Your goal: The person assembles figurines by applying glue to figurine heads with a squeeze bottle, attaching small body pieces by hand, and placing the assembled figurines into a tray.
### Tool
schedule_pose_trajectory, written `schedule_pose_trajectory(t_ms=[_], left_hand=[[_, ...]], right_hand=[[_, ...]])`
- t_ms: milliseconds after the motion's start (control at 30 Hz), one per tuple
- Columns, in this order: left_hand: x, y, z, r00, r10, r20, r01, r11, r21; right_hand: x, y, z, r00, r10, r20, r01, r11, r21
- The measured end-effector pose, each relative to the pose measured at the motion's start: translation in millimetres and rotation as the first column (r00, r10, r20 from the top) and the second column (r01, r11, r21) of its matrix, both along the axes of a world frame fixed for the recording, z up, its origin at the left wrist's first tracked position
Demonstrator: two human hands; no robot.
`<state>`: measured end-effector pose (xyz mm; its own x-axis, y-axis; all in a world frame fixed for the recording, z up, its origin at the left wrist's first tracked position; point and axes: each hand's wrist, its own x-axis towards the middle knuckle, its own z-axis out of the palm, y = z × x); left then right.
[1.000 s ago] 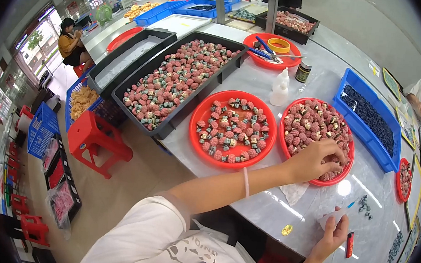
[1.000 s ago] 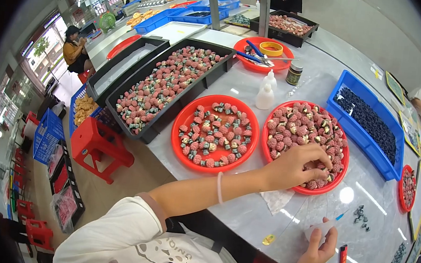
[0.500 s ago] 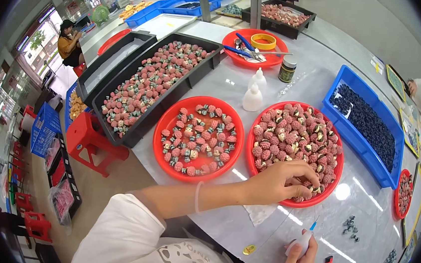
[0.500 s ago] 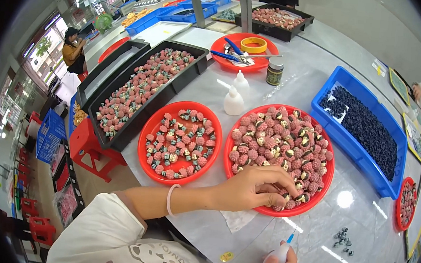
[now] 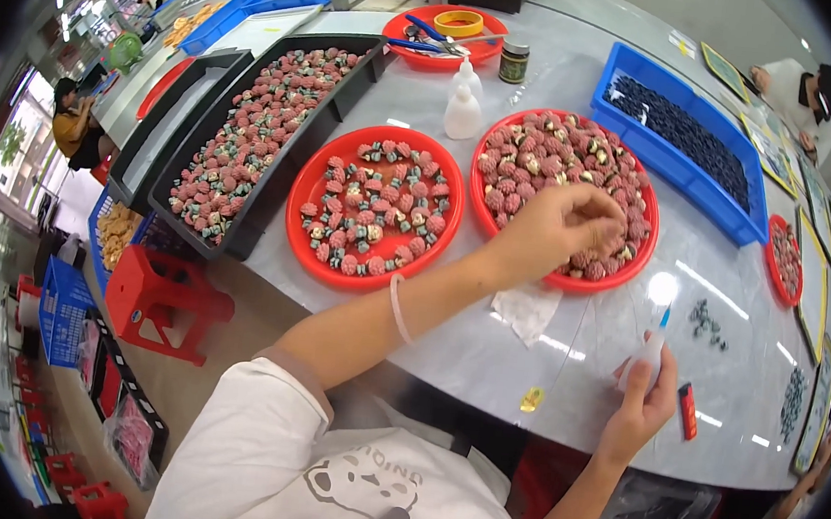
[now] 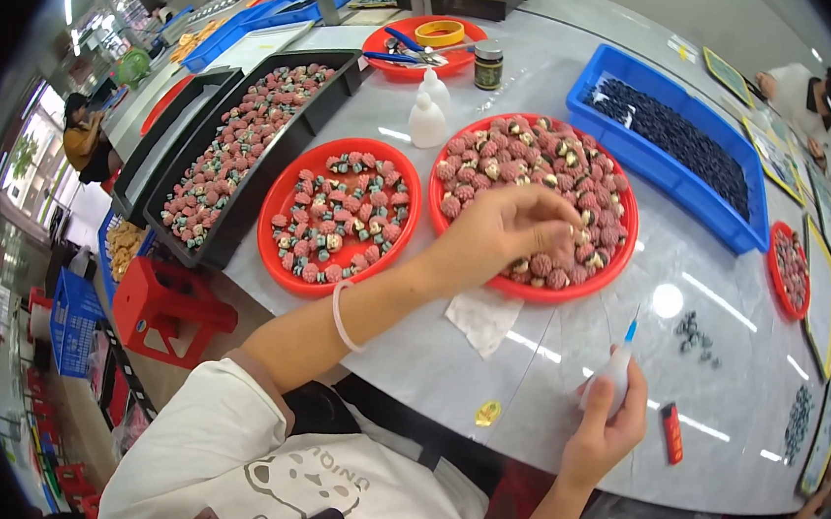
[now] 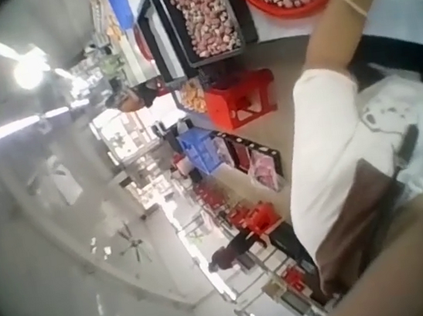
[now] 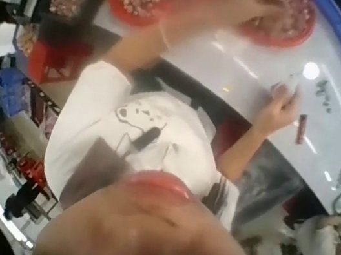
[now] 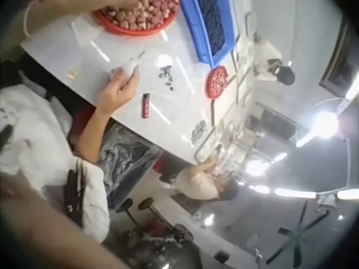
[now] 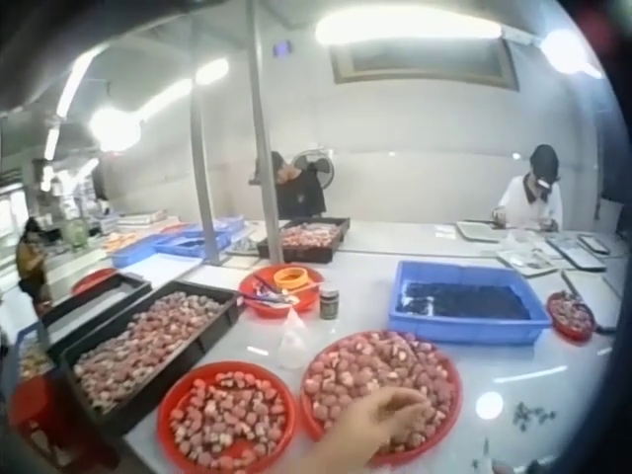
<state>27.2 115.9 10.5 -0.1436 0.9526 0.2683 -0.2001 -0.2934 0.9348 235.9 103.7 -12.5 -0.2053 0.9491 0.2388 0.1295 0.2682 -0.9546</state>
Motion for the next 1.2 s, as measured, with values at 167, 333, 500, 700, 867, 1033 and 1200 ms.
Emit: schedule_pose_trajectory(t_ms=[167,333,500,700,867,1033,1200], left_hand=[[19,-52,20,0.995,-0.023,0.095,0.036,0.990,-0.139],[39,-103,-16,0.941,-0.049,0.335,0.123,0.971,-0.203],[36,-114,-33,0.921,-0.066,0.383,0.157,0.964,-0.212],[32,-105,-36,0.893,-0.023,0.449,0.141,0.962,-0.232],[33,-104,-38,0.914,-0.006,0.406,0.117,0.961,-0.249],[34,-104,-36,0.936,0.009,0.353,0.089,0.961,-0.261],[36,-106,-33,0.936,0.051,0.348,0.062,0.950,-0.305]], right_hand=[[3,1,-1,0.999,-0.029,-0.037,0.029,1.000,0.004],[0,1,-5,0.996,-0.083,-0.020,0.082,0.996,-0.027],[5,3,-4,0.976,-0.095,-0.194,0.070,0.988,-0.136],[24,7,7,0.988,-0.075,-0.138,0.042,0.973,-0.229],[30,6,23,0.982,0.121,-0.144,-0.148,0.971,-0.190],[10,5,28,0.967,0.187,-0.174,-0.201,0.977,-0.067],[5,3,33,0.953,0.297,-0.054,-0.302,0.945,-0.125]])
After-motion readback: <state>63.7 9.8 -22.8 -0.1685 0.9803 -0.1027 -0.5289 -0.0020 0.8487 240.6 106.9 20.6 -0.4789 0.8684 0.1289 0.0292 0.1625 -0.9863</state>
